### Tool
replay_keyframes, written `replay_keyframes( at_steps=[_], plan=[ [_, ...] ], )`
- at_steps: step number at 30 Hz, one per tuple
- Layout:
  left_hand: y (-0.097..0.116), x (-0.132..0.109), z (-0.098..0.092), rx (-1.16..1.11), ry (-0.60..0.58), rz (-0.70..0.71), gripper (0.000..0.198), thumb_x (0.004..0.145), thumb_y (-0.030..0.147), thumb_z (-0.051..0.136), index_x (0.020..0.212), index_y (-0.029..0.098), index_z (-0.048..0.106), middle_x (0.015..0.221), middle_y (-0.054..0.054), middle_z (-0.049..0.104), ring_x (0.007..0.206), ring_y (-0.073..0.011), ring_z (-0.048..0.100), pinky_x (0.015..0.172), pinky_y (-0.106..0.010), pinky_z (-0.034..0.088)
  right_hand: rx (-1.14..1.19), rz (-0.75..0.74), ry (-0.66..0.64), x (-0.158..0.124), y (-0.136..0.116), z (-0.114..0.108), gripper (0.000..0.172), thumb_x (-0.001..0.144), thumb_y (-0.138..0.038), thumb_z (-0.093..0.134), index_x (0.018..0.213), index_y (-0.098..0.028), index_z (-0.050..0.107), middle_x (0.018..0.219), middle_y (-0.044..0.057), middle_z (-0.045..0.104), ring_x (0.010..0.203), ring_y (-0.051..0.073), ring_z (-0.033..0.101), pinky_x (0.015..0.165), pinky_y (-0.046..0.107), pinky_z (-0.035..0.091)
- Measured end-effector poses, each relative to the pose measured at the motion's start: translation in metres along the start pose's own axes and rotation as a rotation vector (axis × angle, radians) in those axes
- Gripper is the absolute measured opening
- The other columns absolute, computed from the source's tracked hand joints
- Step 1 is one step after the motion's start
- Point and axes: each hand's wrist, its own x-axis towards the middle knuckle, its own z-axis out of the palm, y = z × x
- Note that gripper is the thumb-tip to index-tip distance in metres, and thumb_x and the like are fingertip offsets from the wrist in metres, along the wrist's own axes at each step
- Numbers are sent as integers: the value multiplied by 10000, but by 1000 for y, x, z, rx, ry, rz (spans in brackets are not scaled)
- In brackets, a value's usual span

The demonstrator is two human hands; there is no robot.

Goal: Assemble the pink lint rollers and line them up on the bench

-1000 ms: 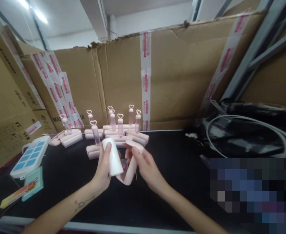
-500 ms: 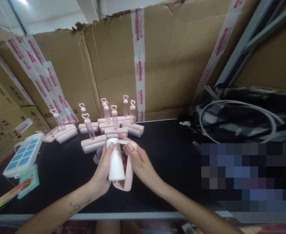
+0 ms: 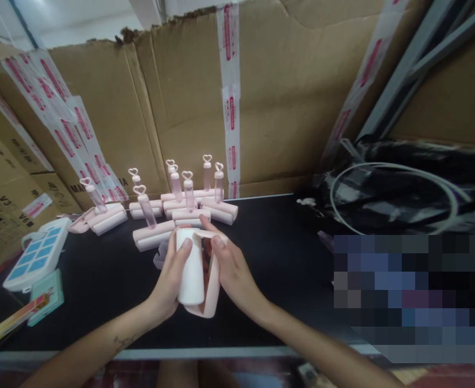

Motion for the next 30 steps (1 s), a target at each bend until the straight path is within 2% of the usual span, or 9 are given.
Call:
replay_keyframes(
  at_steps=[3,7,15,17,19,22,25,28,30],
  plan=[
    [1,1,0,-24,21,-44,389,850,436,533,1183,269,419,817,22,559,663,-111,548,601,-198,465,64,53,7,0,-5,1,493,898,-546,346,1214,-215,528,682,-11,476,600,146,493,579,254,455],
    [-2,5,-1,-73,51,-135,346,848,453,526,1121,254,452,798,21,555,657,-112,550,591,-201,469,24,28,35,1,-8,0,468,907,-556,311,951,-182,590,642,-33,364,526,103,358,493,218,363],
    [-6,5,-2,-94,19,-136,311,851,437,531,1082,234,487,900,1,582,821,-139,577,745,-235,474,57,80,57,3,0,0,461,898,-556,339,729,-176,538,578,-40,383,486,97,374,489,214,398],
    [-5,4,-1,-97,-3,-139,299,858,427,523,1079,231,482,912,-3,585,837,-140,581,742,-226,467,82,80,41,4,0,-1,443,900,-544,350,839,-182,598,620,-27,484,539,116,469,569,231,451],
    [-3,4,0,-82,-31,-134,294,867,421,510,1088,230,473,895,-4,583,830,-141,582,710,-213,460,95,78,18,5,0,-1,453,903,-534,354,1068,-196,607,765,6,611,707,160,581,725,271,482],
    [0,4,-1,-23,-72,-118,310,873,415,499,1126,243,451,887,0,573,818,-140,578,684,-210,452,66,74,-3,5,-1,-3,519,907,-535,344,1270,-207,518,1053,50,658,982,218,597,924,337,425],
    [4,5,-5,50,-153,-116,442,811,375,602,1183,257,393,977,-9,566,888,-153,571,737,-233,463,14,16,-1,4,-1,-3,491,920,-511,338,1287,-232,505,1215,50,599,1106,229,551,992,350,378],
    [13,4,-7,165,-304,-94,758,606,225,789,1211,247,332,1095,-37,545,997,-195,549,808,-279,470,-11,-71,-11,1,1,-6,439,939,-472,311,1239,-241,533,1252,52,569,1125,216,541,979,339,401],
    [23,3,-7,249,-367,-86,819,548,161,805,1204,234,320,1095,-50,549,965,-202,565,794,-299,480,-48,-154,-50,1,0,-10,428,945,-457,301,1235,-238,526,1268,63,547,1148,211,521,984,340,399]
  ],
)
